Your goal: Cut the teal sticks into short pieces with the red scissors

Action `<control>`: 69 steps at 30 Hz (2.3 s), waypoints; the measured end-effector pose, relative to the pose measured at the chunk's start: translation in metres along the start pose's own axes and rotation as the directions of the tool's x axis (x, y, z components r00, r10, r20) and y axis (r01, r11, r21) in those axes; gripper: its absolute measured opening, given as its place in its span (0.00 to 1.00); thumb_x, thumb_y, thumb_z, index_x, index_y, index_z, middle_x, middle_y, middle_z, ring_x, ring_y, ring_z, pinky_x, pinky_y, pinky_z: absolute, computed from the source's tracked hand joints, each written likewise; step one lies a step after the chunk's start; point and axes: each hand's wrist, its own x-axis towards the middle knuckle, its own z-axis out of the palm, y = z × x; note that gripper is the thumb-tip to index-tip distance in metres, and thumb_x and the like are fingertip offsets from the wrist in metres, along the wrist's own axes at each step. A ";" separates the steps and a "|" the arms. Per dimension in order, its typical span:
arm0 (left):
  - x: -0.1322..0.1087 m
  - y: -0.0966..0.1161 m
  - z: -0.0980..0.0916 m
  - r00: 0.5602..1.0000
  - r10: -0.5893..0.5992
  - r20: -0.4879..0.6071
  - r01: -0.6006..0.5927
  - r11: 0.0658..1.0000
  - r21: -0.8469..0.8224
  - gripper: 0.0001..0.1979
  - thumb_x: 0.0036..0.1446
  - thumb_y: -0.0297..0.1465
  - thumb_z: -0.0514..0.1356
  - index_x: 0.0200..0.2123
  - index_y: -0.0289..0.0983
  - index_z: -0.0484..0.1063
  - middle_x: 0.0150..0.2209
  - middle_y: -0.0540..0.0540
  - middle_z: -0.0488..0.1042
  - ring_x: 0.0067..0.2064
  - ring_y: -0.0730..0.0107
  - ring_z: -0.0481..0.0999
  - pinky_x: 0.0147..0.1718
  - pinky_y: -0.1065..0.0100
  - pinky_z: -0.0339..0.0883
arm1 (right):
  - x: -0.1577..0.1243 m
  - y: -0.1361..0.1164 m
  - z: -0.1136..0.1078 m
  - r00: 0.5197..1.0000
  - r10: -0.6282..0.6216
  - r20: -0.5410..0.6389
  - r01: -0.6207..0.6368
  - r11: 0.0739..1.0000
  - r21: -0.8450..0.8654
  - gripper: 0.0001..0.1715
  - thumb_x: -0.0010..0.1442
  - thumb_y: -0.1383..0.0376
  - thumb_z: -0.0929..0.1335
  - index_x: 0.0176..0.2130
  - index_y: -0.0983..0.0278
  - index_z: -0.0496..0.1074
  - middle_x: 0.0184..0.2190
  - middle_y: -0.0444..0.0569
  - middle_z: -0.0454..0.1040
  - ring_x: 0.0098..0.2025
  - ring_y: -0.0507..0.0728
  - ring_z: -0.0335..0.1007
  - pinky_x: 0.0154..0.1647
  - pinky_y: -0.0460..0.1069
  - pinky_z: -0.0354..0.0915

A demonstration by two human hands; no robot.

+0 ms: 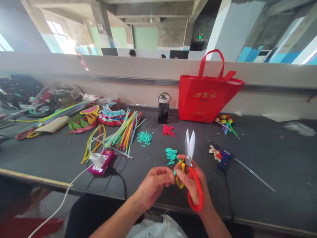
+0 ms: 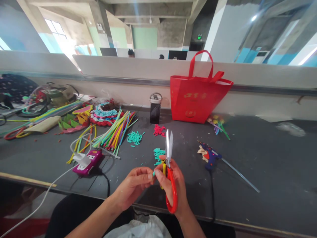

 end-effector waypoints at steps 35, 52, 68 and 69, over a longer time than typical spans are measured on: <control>-0.013 0.006 0.010 0.912 0.369 -0.179 -0.356 0.929 0.102 0.04 0.54 0.30 0.66 0.28 0.36 0.76 0.31 0.50 0.72 0.36 0.70 0.69 0.40 0.69 0.61 | -0.031 0.036 0.008 0.883 -0.463 0.081 0.382 0.607 -0.697 0.26 0.57 0.69 0.66 0.55 0.61 0.63 0.39 0.49 0.74 0.38 0.56 0.74 0.37 0.50 0.73; -0.009 0.002 0.007 0.918 0.365 -0.153 -0.340 0.926 0.164 0.07 0.54 0.31 0.66 0.26 0.34 0.76 0.30 0.48 0.72 0.35 0.70 0.68 0.38 0.69 0.59 | -0.031 0.040 0.007 0.824 -0.564 0.055 0.400 0.508 -0.763 0.19 0.60 0.66 0.65 0.51 0.66 0.68 0.39 0.53 0.78 0.39 0.56 0.77 0.39 0.47 0.74; -0.009 0.000 0.008 0.920 0.364 -0.143 -0.336 0.923 0.185 0.07 0.54 0.31 0.66 0.26 0.35 0.76 0.31 0.47 0.72 0.35 0.69 0.68 0.39 0.68 0.60 | -0.032 0.040 0.008 0.833 -0.552 0.041 0.379 0.515 -0.768 0.18 0.59 0.68 0.65 0.50 0.67 0.69 0.37 0.53 0.79 0.37 0.55 0.79 0.36 0.45 0.73; -0.009 0.000 0.008 0.923 0.357 -0.146 -0.331 0.927 0.176 0.07 0.54 0.31 0.66 0.26 0.35 0.76 0.31 0.47 0.72 0.35 0.69 0.68 0.39 0.68 0.60 | -0.032 0.039 0.008 0.839 -0.542 0.039 0.373 0.523 -0.767 0.19 0.58 0.68 0.65 0.50 0.67 0.69 0.38 0.53 0.79 0.38 0.55 0.79 0.37 0.45 0.73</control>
